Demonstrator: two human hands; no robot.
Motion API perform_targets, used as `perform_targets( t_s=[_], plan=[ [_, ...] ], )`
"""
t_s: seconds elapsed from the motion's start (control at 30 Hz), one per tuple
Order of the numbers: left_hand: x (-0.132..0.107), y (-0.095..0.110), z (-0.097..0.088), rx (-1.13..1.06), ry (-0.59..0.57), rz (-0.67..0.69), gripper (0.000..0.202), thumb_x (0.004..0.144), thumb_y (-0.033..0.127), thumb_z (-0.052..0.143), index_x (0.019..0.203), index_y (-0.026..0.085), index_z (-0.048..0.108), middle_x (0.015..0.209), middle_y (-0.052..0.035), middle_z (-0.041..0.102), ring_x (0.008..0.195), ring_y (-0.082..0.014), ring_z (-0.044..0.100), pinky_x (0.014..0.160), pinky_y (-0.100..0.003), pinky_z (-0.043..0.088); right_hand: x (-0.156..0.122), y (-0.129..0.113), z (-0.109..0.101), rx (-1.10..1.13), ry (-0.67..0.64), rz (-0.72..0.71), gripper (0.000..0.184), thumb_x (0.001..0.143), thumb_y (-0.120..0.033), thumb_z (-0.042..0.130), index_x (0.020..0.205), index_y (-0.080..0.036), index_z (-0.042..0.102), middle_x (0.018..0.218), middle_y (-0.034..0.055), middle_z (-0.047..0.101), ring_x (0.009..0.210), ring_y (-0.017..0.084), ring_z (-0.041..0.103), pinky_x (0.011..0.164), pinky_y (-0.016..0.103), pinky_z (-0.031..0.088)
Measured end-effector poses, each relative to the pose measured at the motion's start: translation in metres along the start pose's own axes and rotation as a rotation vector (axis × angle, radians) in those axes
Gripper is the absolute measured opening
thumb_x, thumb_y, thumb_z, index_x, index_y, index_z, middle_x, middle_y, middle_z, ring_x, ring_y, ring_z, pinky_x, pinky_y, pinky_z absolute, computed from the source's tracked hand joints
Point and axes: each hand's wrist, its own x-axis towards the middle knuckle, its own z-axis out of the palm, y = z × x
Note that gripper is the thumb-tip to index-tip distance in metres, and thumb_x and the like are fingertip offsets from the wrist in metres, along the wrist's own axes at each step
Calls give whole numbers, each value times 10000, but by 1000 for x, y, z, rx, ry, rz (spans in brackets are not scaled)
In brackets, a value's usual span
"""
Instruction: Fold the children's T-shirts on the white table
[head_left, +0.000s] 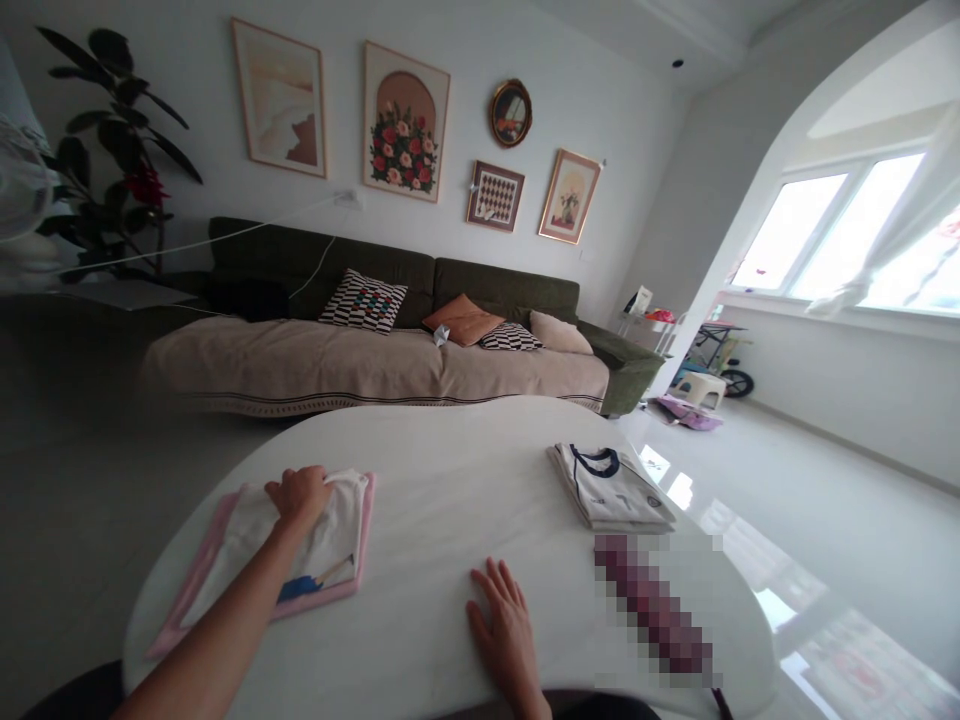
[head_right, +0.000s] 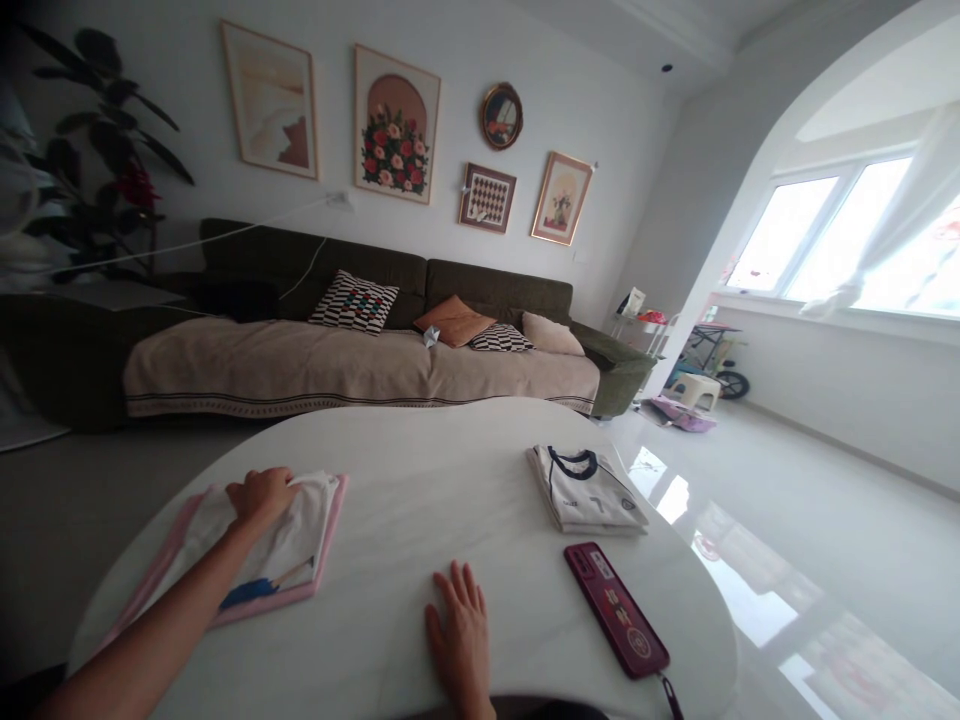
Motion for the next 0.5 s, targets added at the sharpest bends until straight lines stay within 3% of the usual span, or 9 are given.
perform_targets(
  t_s=[0.1,0.23,0.3,0.37,0.4,0.47,0.5],
  plan=[
    [3,5,-19,-28,-43,52,226,736,275,497,790,149,676,855,-148,669,893,-325,566,798,-443,351,0,0,0,2,-7,4,412,827,-318,389,1212,-238,513,1377,48,395,1311,242,265,1044,442,282],
    [-6,29,-66,-149,-28,340,275,813,292,433,989,235,637,977,-27,640,941,-174,566,816,-240,382,0,1,1,1,-5,-3,415,827,-314,382,1215,-235,510,1378,53,394,1314,235,260,1046,431,277],
    [-26,49,-98,-256,56,483,333,860,329,369,1117,255,568,1028,3,601,968,-129,543,844,-192,368,0,1,2,-3,-1,-6,418,826,-314,386,1216,-231,509,1378,55,395,1315,231,258,1049,422,274],
    [-57,71,-132,-526,247,683,350,872,332,354,1103,192,577,975,-29,596,918,-147,553,822,-218,396,0,1,3,-5,8,-8,418,827,-315,388,1216,-226,510,1378,56,394,1314,228,260,1052,414,271],
    [-76,82,-148,-623,289,772,344,878,342,358,1093,193,581,961,-27,601,903,-148,555,816,-227,404,0,2,4,-6,13,-10,416,828,-315,388,1215,-226,511,1377,56,396,1312,228,264,1051,413,273],
    [-111,103,-170,-748,306,928,312,883,342,383,1081,210,585,921,-17,622,878,-143,565,805,-230,414,-1,3,6,-9,30,-17,407,828,-314,393,1206,-231,520,1372,56,404,1307,232,277,1044,420,283],
    [-127,113,-175,-777,253,1008,301,881,342,400,1091,223,579,917,-12,633,868,-140,573,797,-228,420,-1,4,8,-10,44,-25,407,826,-314,399,1205,-231,519,1369,56,409,1303,235,284,1040,423,291]
  ],
)
